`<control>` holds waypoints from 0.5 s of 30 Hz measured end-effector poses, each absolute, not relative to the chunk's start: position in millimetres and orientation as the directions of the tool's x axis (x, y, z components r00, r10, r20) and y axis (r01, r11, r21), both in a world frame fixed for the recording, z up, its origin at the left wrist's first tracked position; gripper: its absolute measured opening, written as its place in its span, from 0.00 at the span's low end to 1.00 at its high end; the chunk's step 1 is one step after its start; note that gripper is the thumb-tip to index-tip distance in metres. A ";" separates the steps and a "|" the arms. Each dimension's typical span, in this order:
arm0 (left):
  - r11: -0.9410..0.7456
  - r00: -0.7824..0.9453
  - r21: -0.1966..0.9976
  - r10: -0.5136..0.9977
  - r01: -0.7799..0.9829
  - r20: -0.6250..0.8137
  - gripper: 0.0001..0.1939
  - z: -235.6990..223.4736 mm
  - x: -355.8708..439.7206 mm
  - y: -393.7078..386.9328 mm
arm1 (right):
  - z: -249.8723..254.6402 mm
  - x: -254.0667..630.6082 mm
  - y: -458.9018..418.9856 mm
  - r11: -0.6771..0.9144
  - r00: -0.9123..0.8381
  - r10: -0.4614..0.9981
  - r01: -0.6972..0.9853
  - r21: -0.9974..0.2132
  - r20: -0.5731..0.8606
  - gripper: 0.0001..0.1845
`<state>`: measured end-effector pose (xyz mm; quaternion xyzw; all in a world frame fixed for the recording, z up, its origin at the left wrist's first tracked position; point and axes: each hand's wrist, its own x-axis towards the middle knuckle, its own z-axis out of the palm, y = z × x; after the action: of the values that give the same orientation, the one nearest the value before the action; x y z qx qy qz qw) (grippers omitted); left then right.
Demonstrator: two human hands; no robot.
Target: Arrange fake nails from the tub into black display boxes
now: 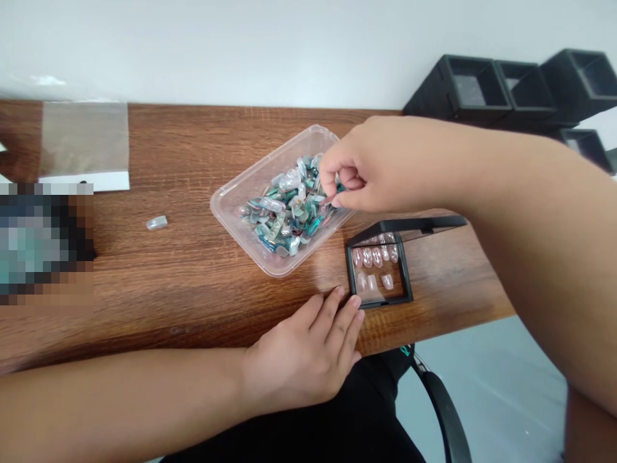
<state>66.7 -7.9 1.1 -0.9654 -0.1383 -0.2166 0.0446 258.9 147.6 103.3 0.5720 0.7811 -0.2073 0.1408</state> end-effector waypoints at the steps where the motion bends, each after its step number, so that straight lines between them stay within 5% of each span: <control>1: -0.958 0.866 -0.024 0.248 0.287 0.435 0.21 1.1 66.8 -7.9 | 105.4 256.8 146.4 0.236 -0.273 0.842 0.962 -0.138 -0.466 0.12; 8: -0.960 0.873 -0.033 0.238 0.278 0.426 0.21 1.2 66.5 -7.5 | 113.0 250.8 136.6 0.184 -0.269 0.841 0.958 -0.219 -0.469 0.08; 12: -0.959 0.867 -0.032 0.241 0.283 0.435 0.22 0.5 66.9 -7.7 | 113.1 263.2 131.4 0.132 -0.326 0.862 0.883 -0.450 -0.388 0.12; 15: -0.959 0.870 -0.038 0.238 0.281 0.433 0.22 -0.6 66.7 -8.6 | 117.8 275.8 124.8 0.236 -0.508 0.826 0.706 -0.667 -0.245 0.13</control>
<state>66.7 -8.6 -0.6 -0.9656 -0.1342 -0.2171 0.0498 275.8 124.8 117.8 0.4898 0.7822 -0.3769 -0.0794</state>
